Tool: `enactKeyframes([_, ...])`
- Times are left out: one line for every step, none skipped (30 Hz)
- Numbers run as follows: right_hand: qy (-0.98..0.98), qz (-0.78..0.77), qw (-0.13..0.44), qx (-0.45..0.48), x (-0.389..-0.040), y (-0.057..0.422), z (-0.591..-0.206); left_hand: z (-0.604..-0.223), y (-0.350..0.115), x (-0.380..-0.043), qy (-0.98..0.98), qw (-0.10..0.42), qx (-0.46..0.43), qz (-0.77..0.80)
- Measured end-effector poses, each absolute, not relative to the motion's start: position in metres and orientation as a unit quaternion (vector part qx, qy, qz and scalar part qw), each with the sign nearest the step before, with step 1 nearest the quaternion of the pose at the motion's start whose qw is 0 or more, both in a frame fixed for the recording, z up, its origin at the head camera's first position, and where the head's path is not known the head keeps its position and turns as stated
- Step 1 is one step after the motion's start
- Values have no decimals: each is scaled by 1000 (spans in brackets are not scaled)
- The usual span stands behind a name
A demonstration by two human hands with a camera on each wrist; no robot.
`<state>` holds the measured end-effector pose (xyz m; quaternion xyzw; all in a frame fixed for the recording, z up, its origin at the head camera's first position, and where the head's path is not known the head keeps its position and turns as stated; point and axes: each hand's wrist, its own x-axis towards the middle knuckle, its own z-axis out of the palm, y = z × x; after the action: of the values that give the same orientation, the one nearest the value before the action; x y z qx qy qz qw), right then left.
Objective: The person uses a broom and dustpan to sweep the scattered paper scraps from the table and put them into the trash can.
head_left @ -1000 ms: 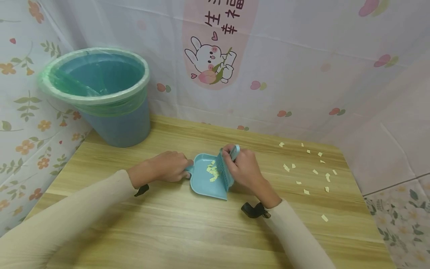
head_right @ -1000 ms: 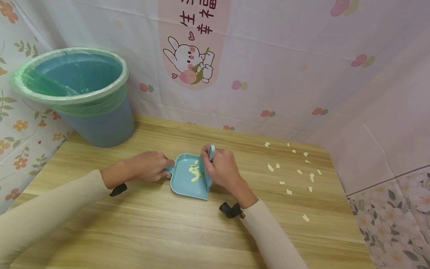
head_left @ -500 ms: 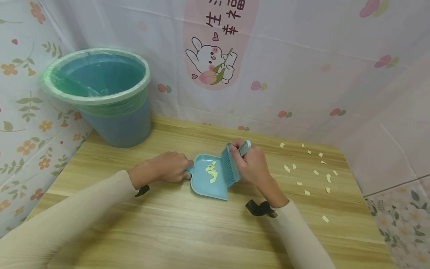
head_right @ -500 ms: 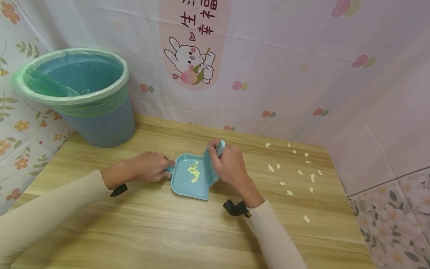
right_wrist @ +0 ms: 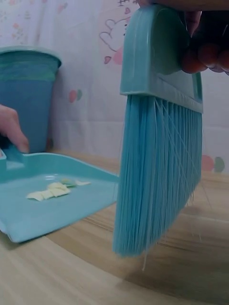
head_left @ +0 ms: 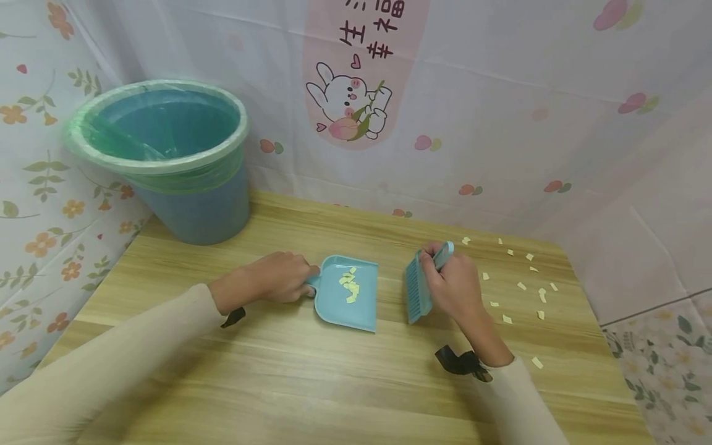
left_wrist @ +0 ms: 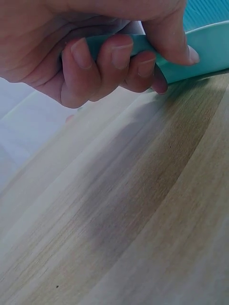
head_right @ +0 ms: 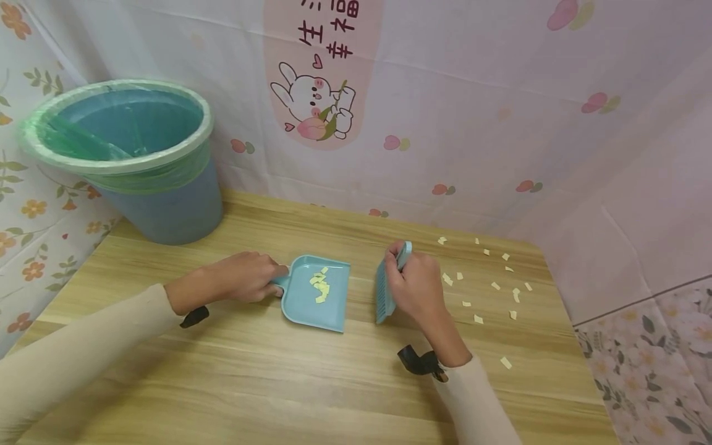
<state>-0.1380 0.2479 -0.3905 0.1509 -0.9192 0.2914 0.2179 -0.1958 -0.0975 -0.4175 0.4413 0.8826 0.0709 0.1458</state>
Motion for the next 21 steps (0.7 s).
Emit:
enactKeyframes([-920,287,221,150,-137,250,-391,-418,-98,-196,883,147,440,72])
enactKeyframes([-921,282,224,150,-136,252,-392,-418,-98,-196,883,147,439,73])
enactKeyframes([-921,279,227,151,-136,253,-393,-418,-98,-196,883,147,440,74])
enactKeyframes([-921,277,229,152,-135,254,-394,-419,-98,-197,883,148,440,75])
enactKeyframes([-921,275,231,154,-135,255,-395,-419,-98,-197,883,149,439,77])
enactKeyframes([-920,273,234,157,-135,256,-396,-420,-98,-198,883,149,439,78])
enactKeyframes([-919,272,237,159,-135,257,-397,-420,-98,-198,882,148,440,78])
enactKeyframes([-918,272,238,162,-135,257,-397,-421,-98,-198,882,148,441,78])
enactKeyframes([-918,272,238,164,-135,257,-398,-421,-98,-198,882,148,440,78])
enactKeyframes([-918,271,238,166,-135,257,-399,-421,-98,-198,883,148,439,78])
enactKeyframes([-917,271,238,168,-135,257,-399,-422,-98,-198,882,147,440,79])
enactKeyframes([-917,270,239,170,-136,257,-400,-422,-99,-198,882,145,441,80])
enactKeyframes([-917,269,238,171,-136,257,-400,-422,-99,-198,882,145,442,81])
enactKeyframes([-917,268,238,173,-136,257,-401,-422,-99,-197,882,146,440,82])
enactKeyframes([-918,267,237,174,-136,257,-402,-422,-99,-197,882,145,440,83])
enactKeyframes([-918,265,237,176,-136,257,-403,-422,-99,-197,882,145,441,84])
enactKeyframes([-918,265,237,177,-136,257,-403,-422,-99,-197,882,143,441,84])
enactKeyframes([-918,264,236,177,-136,257,-404,-422,-99,-196,882,143,441,85])
enactKeyframes([-919,262,235,176,-136,257,-405,-423,-99,-196,882,143,441,86])
enactKeyframes([-920,263,232,175,-136,257,-406,-423,-99,-196,881,142,442,88])
enactKeyframes([-920,264,229,175,-136,257,-406,-423,-100,-196,881,141,443,90])
